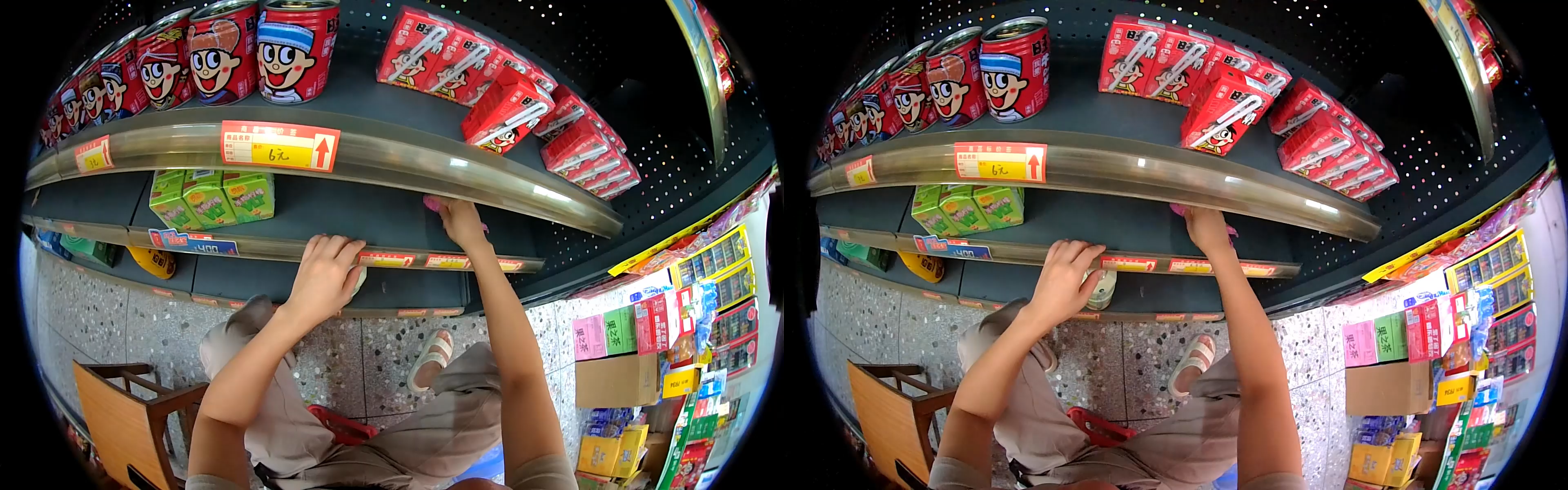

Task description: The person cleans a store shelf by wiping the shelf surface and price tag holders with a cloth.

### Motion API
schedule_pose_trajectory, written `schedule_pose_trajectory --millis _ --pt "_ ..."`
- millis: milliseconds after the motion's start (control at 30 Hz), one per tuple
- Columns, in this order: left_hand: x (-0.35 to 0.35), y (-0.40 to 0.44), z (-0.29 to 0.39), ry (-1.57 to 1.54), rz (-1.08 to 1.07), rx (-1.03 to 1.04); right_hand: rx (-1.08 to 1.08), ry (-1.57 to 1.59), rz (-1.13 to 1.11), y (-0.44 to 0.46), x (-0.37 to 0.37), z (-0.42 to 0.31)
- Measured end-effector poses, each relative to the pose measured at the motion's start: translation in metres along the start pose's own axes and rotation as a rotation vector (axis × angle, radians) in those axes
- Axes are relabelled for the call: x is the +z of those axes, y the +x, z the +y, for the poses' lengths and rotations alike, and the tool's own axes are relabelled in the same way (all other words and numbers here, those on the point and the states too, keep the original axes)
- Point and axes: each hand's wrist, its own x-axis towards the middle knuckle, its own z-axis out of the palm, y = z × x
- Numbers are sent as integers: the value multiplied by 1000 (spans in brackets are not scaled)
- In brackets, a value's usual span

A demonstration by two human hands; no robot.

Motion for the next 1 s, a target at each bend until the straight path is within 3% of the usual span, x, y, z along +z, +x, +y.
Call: schedule_pose_trajectory --millis 167,567,1000 --pt "1 -1 -1 3 1 3 -20 -41 86 11 9 6" --pt "3 -3 0 11 27 9 114 -52 -26 10 1 -12" --pt "3 -4 -2 3 37 35 22 103 -143 -8 -30 -28"
